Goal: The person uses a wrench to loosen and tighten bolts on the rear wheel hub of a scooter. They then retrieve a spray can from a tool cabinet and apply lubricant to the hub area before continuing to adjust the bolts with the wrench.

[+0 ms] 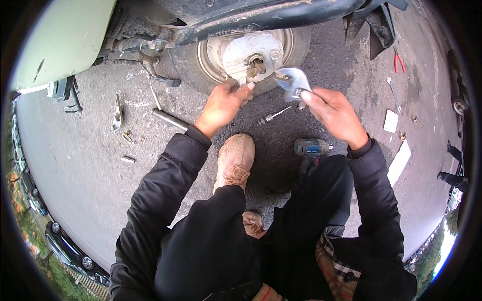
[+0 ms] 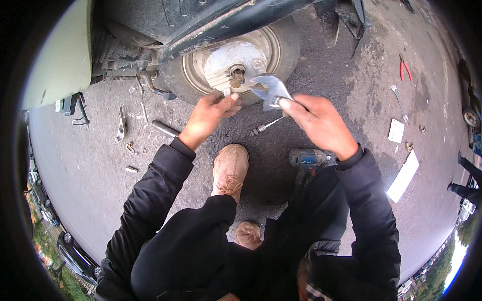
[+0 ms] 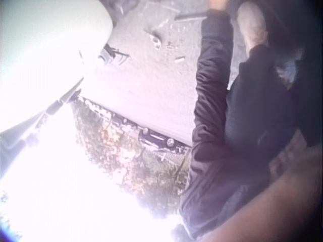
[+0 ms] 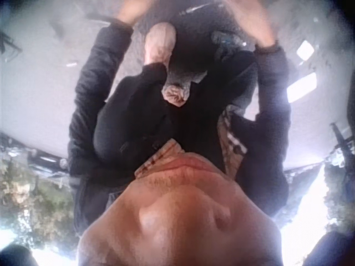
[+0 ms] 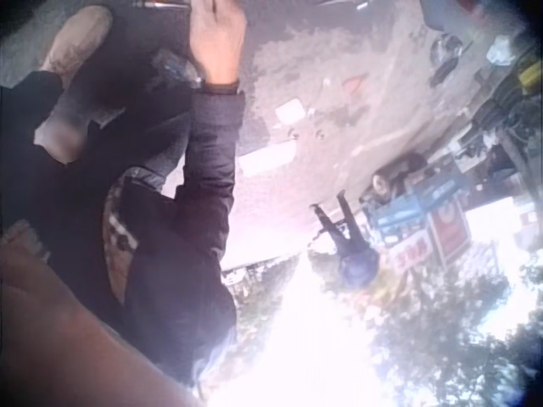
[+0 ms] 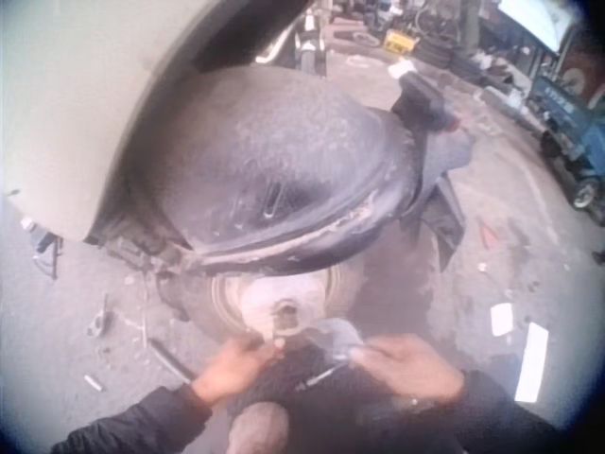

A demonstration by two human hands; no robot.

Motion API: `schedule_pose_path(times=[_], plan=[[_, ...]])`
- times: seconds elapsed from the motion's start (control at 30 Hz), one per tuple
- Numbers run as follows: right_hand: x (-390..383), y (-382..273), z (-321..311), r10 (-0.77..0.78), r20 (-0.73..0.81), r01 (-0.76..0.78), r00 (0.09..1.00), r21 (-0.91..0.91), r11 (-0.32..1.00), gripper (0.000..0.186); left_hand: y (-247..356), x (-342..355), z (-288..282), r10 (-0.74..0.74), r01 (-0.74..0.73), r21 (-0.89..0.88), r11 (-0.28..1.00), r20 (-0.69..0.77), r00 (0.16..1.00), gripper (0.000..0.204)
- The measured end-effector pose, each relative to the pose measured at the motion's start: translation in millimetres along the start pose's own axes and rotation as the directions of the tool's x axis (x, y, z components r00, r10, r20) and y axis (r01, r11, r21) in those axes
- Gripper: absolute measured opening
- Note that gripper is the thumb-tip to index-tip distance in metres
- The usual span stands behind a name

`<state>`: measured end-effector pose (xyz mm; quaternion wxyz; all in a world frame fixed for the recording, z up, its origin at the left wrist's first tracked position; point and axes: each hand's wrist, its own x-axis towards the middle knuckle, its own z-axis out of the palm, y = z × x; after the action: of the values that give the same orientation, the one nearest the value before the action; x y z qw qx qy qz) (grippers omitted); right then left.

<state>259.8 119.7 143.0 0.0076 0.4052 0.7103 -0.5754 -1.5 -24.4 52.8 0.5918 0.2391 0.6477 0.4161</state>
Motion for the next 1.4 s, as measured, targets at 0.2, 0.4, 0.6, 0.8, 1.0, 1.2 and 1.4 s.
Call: schedule_pose_path(times=[0.2,0.4,0.6,0.8,1.0,1.2,1.4], plan=[[31.5,-9.4,9.8,-0.201,-0.029,0.189,0.979,-0.235,0.954,0.044,0.7,1.5,1.2,0.030,-0.032,-0.043,0.999,-0.031,0.999,0.047],[40.2,-11.2,9.4,-0.164,-0.013,0.156,0.986,-0.248,0.956,0.045,7.7,6.7,4.2,-0.043,0.049,-0.235,0.971,0.030,0.999,0.040],[65.1,-19.3,14.4,-0.024,0.156,0.046,0.987,-0.135,0.990,0.041,9.6,7.7,2.0,-0.079,0.098,-0.265,0.959,0.081,0.994,0.042],[75.1,-24.1,15.6,-0.156,0.166,0.167,0.974,-0.055,0.984,0.037,9.2,9.5,2.3,-0.101,0.118,-0.257,0.959,0.078,0.992,0.040],[72.0,-10.8,12.7,-0.231,0.099,0.241,0.968,-0.113,0.964,0.033,6.7,13.6,1.5,-0.075,0.113,-0.319,0.941,0.129,0.989,0.041],[71.9,-0.1,27.5,-0.342,0.008,0.340,0.940,-0.122,0.932,0.038,4.7,18.5,3.5,-0.103,0.148,-0.357,0.922,0.142,0.985,0.033],[67.0,-5.6,23.3,-0.177,0.055,0.185,0.983,-0.213,0.959,0.053,-2.9,23.5,6.0,-0.149,0.207,-0.425,0.881,0.166,0.975,0.018]])
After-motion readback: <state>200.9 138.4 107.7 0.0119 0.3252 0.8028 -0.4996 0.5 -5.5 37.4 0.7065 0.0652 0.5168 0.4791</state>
